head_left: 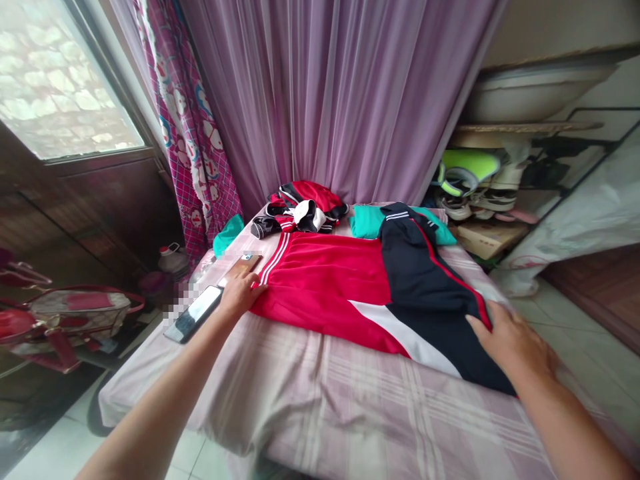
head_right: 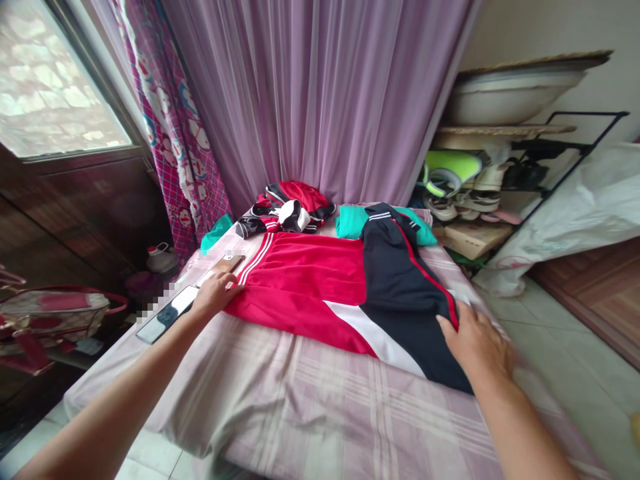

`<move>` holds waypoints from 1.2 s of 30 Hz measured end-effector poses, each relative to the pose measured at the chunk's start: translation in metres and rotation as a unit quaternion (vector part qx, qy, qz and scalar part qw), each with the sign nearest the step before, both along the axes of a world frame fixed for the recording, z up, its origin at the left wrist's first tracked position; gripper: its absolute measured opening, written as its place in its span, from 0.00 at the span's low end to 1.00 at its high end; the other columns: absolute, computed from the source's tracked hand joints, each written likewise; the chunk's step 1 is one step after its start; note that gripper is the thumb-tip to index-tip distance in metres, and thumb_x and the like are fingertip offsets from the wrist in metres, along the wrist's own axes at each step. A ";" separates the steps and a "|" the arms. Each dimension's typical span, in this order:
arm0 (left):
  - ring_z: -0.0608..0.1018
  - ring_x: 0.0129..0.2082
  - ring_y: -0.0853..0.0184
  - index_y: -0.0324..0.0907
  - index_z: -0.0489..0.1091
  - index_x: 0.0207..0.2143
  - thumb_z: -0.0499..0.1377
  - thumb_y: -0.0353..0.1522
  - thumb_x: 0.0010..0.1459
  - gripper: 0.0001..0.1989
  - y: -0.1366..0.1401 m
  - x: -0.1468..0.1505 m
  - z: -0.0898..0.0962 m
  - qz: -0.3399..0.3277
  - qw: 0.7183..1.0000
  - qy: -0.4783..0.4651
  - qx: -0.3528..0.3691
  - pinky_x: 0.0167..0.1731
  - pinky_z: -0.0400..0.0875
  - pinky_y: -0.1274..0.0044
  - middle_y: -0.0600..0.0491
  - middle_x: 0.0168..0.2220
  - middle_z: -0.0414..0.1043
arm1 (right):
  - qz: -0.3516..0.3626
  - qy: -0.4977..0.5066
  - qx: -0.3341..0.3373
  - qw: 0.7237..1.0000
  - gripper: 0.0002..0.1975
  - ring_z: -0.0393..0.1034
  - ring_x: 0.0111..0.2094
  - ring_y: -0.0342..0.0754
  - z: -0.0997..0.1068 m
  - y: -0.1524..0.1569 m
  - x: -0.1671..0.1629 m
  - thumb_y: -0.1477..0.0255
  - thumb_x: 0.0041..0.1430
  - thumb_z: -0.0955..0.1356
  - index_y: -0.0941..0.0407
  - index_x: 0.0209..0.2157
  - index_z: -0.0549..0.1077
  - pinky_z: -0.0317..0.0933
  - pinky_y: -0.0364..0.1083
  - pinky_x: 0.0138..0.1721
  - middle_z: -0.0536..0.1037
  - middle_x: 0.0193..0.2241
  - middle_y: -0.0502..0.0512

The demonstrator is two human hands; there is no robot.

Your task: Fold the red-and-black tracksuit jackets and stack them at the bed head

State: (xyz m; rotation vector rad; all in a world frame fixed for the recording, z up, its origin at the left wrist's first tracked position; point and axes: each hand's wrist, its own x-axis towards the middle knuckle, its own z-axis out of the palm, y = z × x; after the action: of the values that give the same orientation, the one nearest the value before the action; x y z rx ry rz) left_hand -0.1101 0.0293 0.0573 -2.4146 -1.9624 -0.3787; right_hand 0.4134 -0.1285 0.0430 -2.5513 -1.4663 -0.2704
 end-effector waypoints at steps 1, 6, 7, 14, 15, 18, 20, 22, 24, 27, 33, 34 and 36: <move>0.76 0.50 0.56 0.44 0.75 0.39 0.54 0.42 0.63 0.14 -0.007 0.002 0.000 0.002 1.000 -0.009 0.029 0.51 0.67 0.69 0.45 0.47 0.76 | 0.025 -0.021 0.040 0.999 0.30 0.73 0.43 0.65 0.001 -0.001 -0.006 0.58 0.64 0.56 0.63 0.57 0.69 0.67 0.60 0.41 0.76 0.47 0.73; 0.72 0.57 0.59 0.44 0.73 0.52 0.47 0.41 0.68 0.21 -0.042 0.029 -0.014 -0.141 0.989 -0.036 0.015 0.59 0.61 0.67 0.46 0.56 0.73 | 0.251 -0.011 0.099 0.963 0.23 0.68 0.56 0.57 -0.017 0.002 -0.052 0.63 0.65 0.57 0.55 0.52 0.75 0.61 0.55 0.56 0.74 0.55 0.63; 0.70 0.60 0.57 0.45 0.71 0.55 0.47 0.42 0.67 0.22 -0.046 0.034 -0.019 -0.152 0.988 -0.024 -0.001 0.62 0.58 0.64 0.47 0.59 0.71 | 0.284 -0.006 0.070 0.956 0.22 0.66 0.58 0.56 -0.025 0.004 -0.060 0.63 0.65 0.58 0.53 0.53 0.75 0.59 0.56 0.58 0.73 0.57 0.61; 0.59 0.68 0.55 0.51 0.63 0.63 0.48 0.46 0.67 0.25 -0.047 0.040 -0.041 -0.117 0.991 0.049 -0.036 0.66 0.42 0.54 0.49 0.67 0.58 | 0.269 -0.026 -0.047 0.962 0.25 0.53 0.66 0.56 -0.062 0.006 -0.074 0.60 0.65 0.59 0.46 0.61 0.67 0.50 0.63 0.62 0.61 0.66 0.59; 0.59 0.68 0.55 0.50 0.64 0.63 0.48 0.46 0.66 0.26 -0.046 0.038 -0.041 -0.117 0.991 0.051 -0.035 0.66 0.42 0.54 0.49 0.68 0.58 | 0.265 -0.025 -0.045 0.963 0.25 0.52 0.67 0.57 -0.061 0.005 -0.075 0.60 0.65 0.59 0.47 0.61 0.68 0.50 0.63 0.62 0.60 0.67 0.59; 0.60 0.67 0.54 0.48 0.65 0.62 0.49 0.45 0.65 0.26 -0.045 0.035 -0.042 -0.119 0.992 0.046 -0.021 0.66 0.43 0.54 0.46 0.67 0.58 | 0.270 -0.003 -0.032 0.962 0.24 0.54 0.66 0.58 -0.051 0.002 -0.077 0.60 0.64 0.61 0.48 0.58 0.71 0.53 0.62 0.61 0.60 0.66 0.60; 0.63 0.65 0.53 0.49 0.68 0.60 0.50 0.44 0.65 0.24 -0.040 0.035 -0.039 -0.124 0.992 0.034 -0.014 0.65 0.46 0.53 0.46 0.66 0.60 | 0.283 0.025 -0.008 0.959 0.21 0.60 0.63 0.57 -0.040 0.004 -0.074 0.61 0.64 0.61 0.48 0.53 0.76 0.58 0.59 0.59 0.67 0.63 0.59; 0.66 0.63 0.55 0.49 0.72 0.54 0.49 0.44 0.65 0.21 -0.033 0.036 -0.034 -0.140 0.990 0.023 -0.020 0.64 0.50 0.56 0.48 0.62 0.67 | 0.278 0.053 0.034 0.958 0.19 0.69 0.56 0.54 -0.024 0.012 -0.064 0.63 0.65 0.59 0.49 0.45 0.80 0.63 0.53 0.55 0.76 0.54 0.57; 0.68 0.62 0.58 0.49 0.75 0.48 0.47 0.42 0.67 0.20 -0.025 0.040 -0.029 -0.162 0.986 0.012 -0.025 0.63 0.55 0.60 0.49 0.58 0.73 | 0.243 0.068 0.074 0.965 0.20 0.75 0.47 0.52 -0.004 0.029 -0.049 0.64 0.66 0.58 0.50 0.40 0.81 0.66 0.49 0.49 0.81 0.45 0.56; 0.71 0.59 0.59 0.47 0.75 0.44 0.46 0.43 0.67 0.20 -0.013 0.046 -0.034 -0.174 0.985 -0.006 0.001 0.60 0.62 0.63 0.48 0.54 0.75 | 0.158 0.094 0.097 0.978 0.17 0.77 0.42 0.52 0.029 0.070 -0.022 0.64 0.64 0.61 0.50 0.39 0.81 0.67 0.46 0.43 0.83 0.40 0.54; 0.67 0.63 0.51 0.46 0.72 0.45 0.50 0.45 0.63 0.18 -0.004 0.044 -0.075 -0.173 0.980 -0.012 0.098 0.62 0.62 0.56 0.44 0.63 0.66 | 0.029 0.331 0.097 0.938 0.20 0.78 0.34 0.45 0.057 0.181 0.015 0.69 0.62 0.63 0.57 0.54 0.73 0.69 0.40 0.36 0.79 0.49 0.59; 0.66 0.63 0.51 0.47 0.72 0.46 0.49 0.45 0.64 0.18 -0.004 0.043 -0.080 -0.175 0.980 -0.008 0.097 0.62 0.62 0.56 0.45 0.64 0.64 | 0.020 0.342 0.097 0.934 0.23 0.78 0.33 0.44 0.054 0.198 0.018 0.70 0.63 0.63 0.59 0.58 0.69 0.69 0.39 0.33 0.77 0.52 0.62; 0.65 0.64 0.52 0.47 0.71 0.47 0.49 0.43 0.64 0.17 -0.005 0.041 -0.083 -0.181 0.980 0.000 0.086 0.62 0.62 0.56 0.45 0.65 0.63 | 0.003 0.351 0.089 0.932 0.27 0.78 0.31 0.43 0.047 0.225 0.023 0.70 0.62 0.64 0.60 0.63 0.63 0.68 0.39 0.29 0.75 0.54 0.67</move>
State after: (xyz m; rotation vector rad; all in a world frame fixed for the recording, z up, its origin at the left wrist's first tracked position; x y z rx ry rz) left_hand -0.0690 0.0240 -0.0254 -2.6473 -1.4127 -0.5278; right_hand 0.4365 0.0968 0.0899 -2.1470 -1.0998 0.4498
